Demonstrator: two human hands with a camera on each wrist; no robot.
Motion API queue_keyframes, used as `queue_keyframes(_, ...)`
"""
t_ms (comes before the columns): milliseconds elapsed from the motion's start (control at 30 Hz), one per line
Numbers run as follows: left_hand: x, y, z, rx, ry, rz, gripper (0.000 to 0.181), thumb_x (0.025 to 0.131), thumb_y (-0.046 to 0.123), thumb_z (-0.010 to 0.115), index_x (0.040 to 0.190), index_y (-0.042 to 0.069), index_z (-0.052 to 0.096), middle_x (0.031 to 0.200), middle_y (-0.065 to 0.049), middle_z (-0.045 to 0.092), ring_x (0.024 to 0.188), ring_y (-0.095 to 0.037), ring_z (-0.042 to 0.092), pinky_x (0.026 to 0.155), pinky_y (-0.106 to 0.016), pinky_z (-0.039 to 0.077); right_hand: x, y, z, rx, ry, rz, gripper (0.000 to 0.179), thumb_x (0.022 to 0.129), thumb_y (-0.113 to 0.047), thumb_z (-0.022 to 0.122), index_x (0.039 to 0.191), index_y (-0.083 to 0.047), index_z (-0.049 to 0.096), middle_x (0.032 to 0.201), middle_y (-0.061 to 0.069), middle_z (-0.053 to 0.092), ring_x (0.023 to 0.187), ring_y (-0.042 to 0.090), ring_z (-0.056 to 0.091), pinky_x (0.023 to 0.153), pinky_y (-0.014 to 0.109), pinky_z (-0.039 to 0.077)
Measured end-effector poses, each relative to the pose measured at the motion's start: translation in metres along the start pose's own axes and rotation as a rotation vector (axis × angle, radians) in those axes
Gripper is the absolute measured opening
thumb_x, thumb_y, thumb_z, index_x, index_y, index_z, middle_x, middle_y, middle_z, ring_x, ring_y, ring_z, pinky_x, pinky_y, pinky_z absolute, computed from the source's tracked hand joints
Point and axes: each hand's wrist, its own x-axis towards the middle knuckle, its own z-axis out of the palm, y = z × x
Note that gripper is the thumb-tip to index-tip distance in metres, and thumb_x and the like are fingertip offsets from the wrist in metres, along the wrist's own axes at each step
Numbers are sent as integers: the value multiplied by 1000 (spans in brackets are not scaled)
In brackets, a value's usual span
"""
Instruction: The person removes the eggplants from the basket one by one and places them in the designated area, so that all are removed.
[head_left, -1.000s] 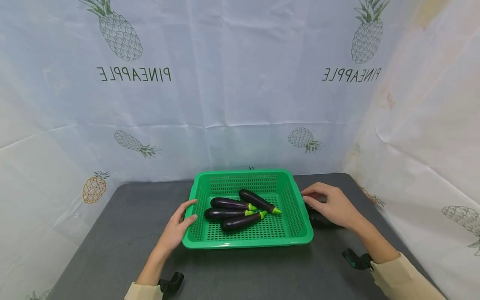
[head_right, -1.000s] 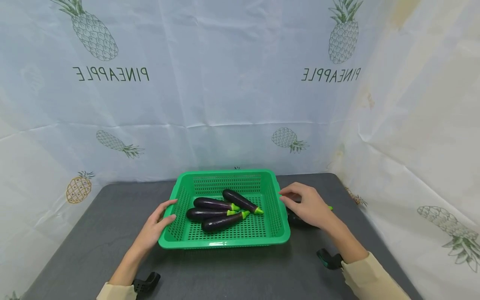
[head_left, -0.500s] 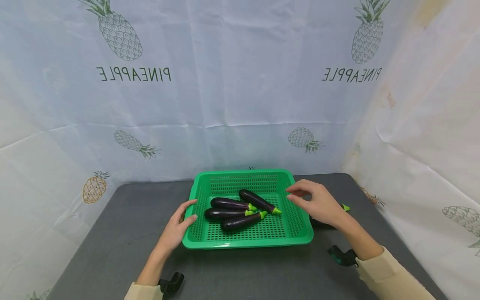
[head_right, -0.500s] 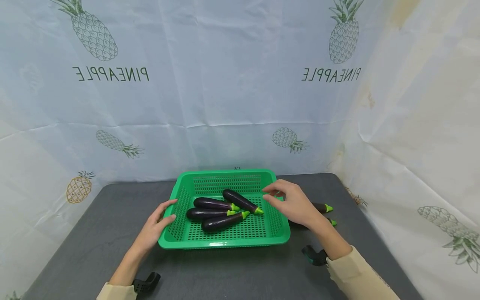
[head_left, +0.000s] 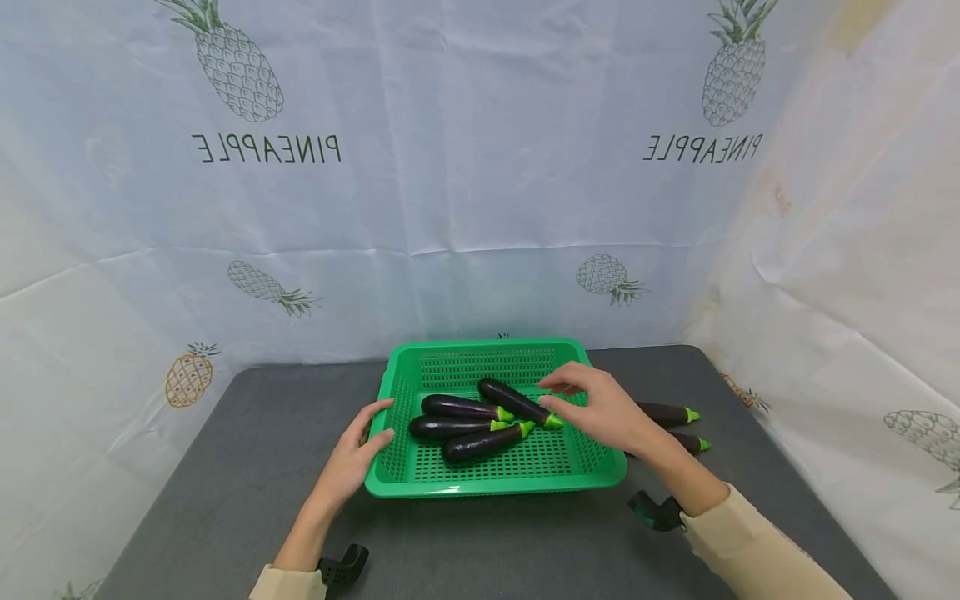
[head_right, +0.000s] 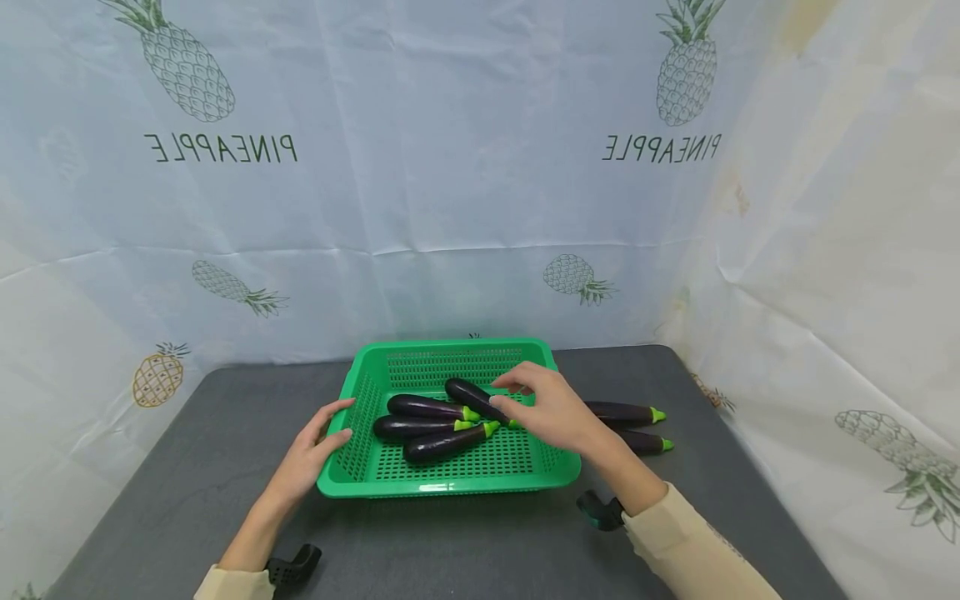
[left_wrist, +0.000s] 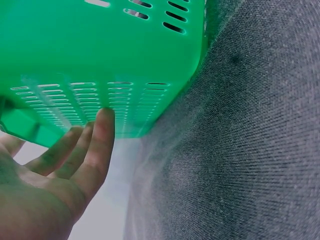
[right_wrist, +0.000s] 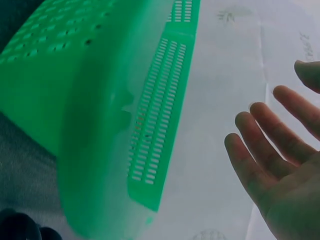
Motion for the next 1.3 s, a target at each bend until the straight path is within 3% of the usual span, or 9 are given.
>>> queue_keyframes(200,0,-2,-1,7,-1,9,49,108,21,53,155,16,39,165,-18,24,153,-39,20,112,-63,31,8,-4,13,12,-33,-4,28,100,-32,68,122,-15,71,120,-4,65,106,25,62,94,45,51)
queue_keyframes(367,1,-5,-1,9,0,9,49,108,21,53,155,16,39,165,-16,25,152,-37,23,110,-60,34,14,-6,25,10,-74,8,30,100,-33,67,124,-15,70,120,-4,64,108,22,60,96,45,50)
queue_keyframes(567,1,-6,-2,-1,-3,16,49,108,21,53,155,16,39,165,-17,24,153,-38,18,112,-62,31,20,-9,38,23,-137,30,31,101,-34,66,127,-16,69,121,-3,62,110,22,58,95,51,49)
queue_keyframes(800,2,-6,-1,2,-3,8,50,108,22,53,155,17,38,166,-16,23,153,-38,19,110,-62,33,26,-4,56,-4,-206,42,37,101,-40,64,130,-16,67,122,-4,62,110,17,57,94,47,49)
queue_keyframes(1033,2,-5,-1,1,1,4,50,108,22,54,155,17,39,165,-17,24,152,-38,23,108,-61,36,31,0,71,12,-275,66,41,101,-38,64,133,-12,65,131,4,61,115,30,59,92,45,50)
queue_keyframes(1300,2,-5,0,-4,-3,11,50,108,20,54,155,16,39,165,-17,24,153,-39,18,111,-63,32,35,4,81,12,-343,100,46,101,-39,64,135,-8,63,135,7,59,120,32,59,94,49,49)
